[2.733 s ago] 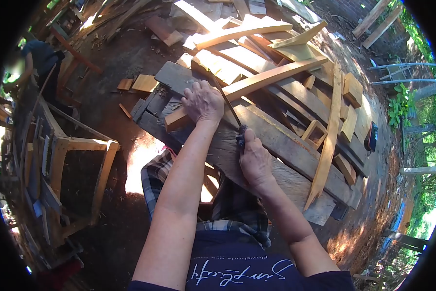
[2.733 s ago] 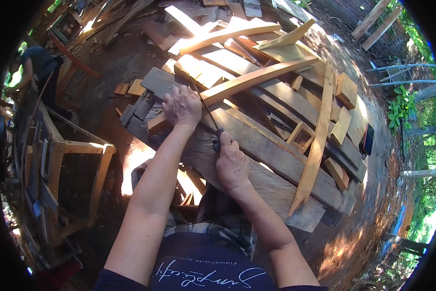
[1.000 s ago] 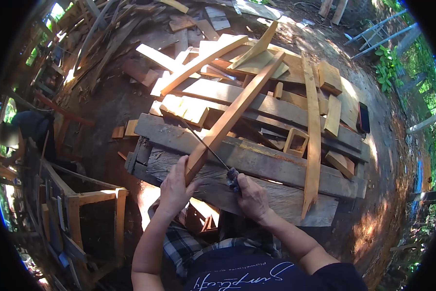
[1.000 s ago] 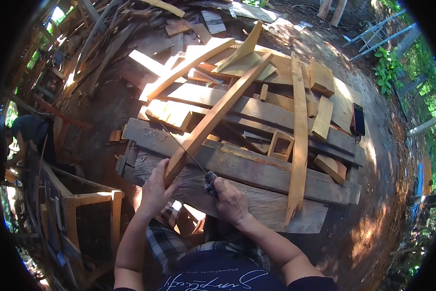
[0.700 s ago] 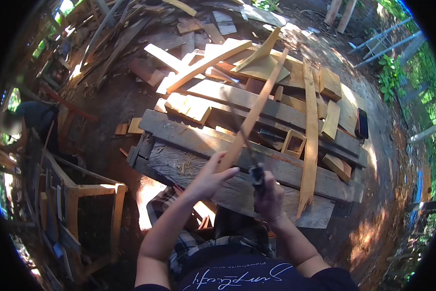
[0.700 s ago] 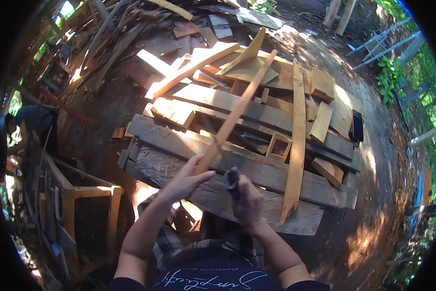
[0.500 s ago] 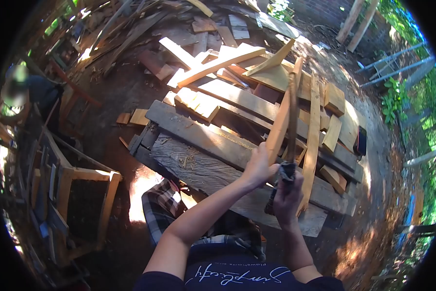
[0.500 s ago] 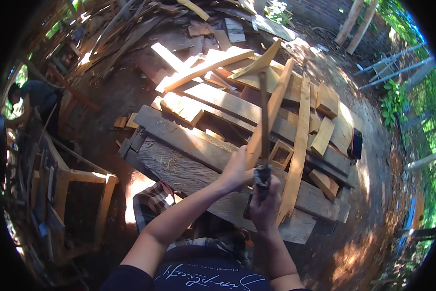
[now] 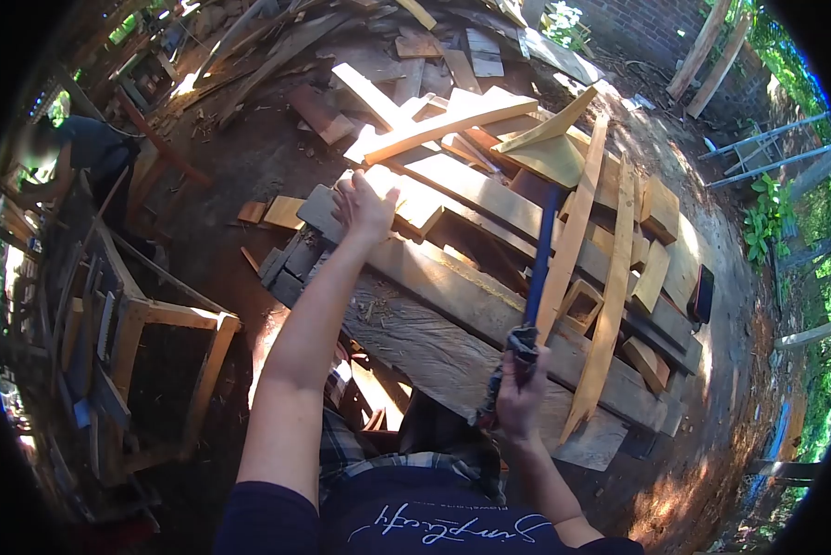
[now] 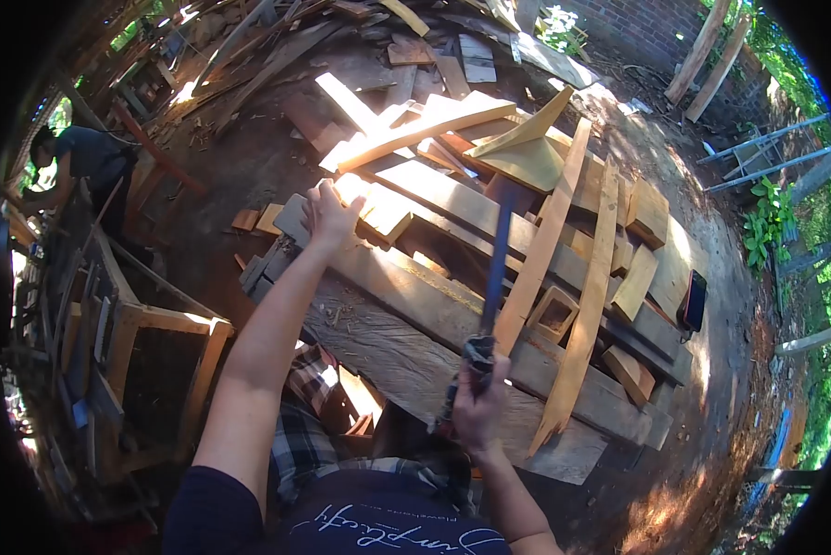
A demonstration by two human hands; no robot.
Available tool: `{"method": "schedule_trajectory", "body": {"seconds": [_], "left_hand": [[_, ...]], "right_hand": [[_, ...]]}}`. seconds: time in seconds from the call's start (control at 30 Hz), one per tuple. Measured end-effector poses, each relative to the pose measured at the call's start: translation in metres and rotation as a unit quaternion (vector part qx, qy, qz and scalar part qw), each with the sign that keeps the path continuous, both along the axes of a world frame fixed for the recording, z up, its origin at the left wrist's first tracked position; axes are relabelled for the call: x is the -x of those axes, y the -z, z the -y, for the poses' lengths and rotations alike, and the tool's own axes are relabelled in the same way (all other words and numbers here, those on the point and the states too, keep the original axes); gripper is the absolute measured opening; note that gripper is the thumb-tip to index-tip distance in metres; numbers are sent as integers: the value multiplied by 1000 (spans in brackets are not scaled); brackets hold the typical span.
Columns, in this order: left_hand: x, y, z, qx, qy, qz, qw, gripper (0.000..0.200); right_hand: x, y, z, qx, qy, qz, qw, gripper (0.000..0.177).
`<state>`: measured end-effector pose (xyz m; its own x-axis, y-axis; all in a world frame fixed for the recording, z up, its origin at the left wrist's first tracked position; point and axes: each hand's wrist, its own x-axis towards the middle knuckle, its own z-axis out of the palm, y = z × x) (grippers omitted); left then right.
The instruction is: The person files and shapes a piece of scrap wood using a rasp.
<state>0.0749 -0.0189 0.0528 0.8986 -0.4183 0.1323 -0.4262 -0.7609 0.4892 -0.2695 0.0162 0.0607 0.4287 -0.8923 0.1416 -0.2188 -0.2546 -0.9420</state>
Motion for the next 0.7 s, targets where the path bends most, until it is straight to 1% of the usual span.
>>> {"method": "schedule_trajectory", "body": {"seconds": [0.07, 0.1, 0.13, 0.2, 0.23, 0.27, 0.33, 0.37, 0.4, 0.47, 0.5, 0.53, 0.57, 0.7], "left_hand": [[-24, 3, 9, -70, -14, -59, 996, 78], [-34, 0, 13, -75, -2, -123, 990, 82], [-40, -2, 16, -73, -1, -125, 989, 82], [-48, -1, 18, -97, 26, -166, 981, 84], [-51, 0, 17, -98, 24, -167, 981, 84], [-53, 0, 16, -87, 39, -163, 982, 85], [-54, 2, 16, -77, 53, -160, 983, 87], [-52, 3, 18, -104, 67, -143, 982, 89], [-52, 5, 19, -130, 82, -127, 980, 91], [-51, 6, 23, -130, 92, -147, 976, 95], [-50, 7, 26, -130, 101, -165, 972, 99], [-48, 9, 28, -131, 111, -184, 968, 103], [-41, -2, 28, -155, 97, -183, 966, 104], [-43, -8, 34, -168, 98, -180, 964, 107]], "right_hand": [[-19, -1, -10, -113, -37, 21, 993, 15], [-31, -1, -10, -68, -59, 36, 995, 15], [-38, 4, -10, -67, -58, 33, 995, 15], [-50, 14, -7, -45, -65, 38, 996, 15], [-53, 15, -6, -3, -45, 28, 999, 15], [-55, 17, -6, -5, -46, 27, 999, 15], [-55, 23, -3, -98, -48, 102, 989, 14], [-57, 25, -1, -120, -32, 138, 983, 14], [-58, 27, -3, -120, -31, 137, 983, 14], [-58, 30, -3, -121, -17, 172, 977, 14], [-58, 31, -2, -118, -15, 169, 978, 14], [-57, 33, -1, -92, -21, 150, 984, 15], [-56, 33, 0, -66, -29, 131, 989, 15], [-57, 32, -4, -99, -21, 154, 983, 15]]}}
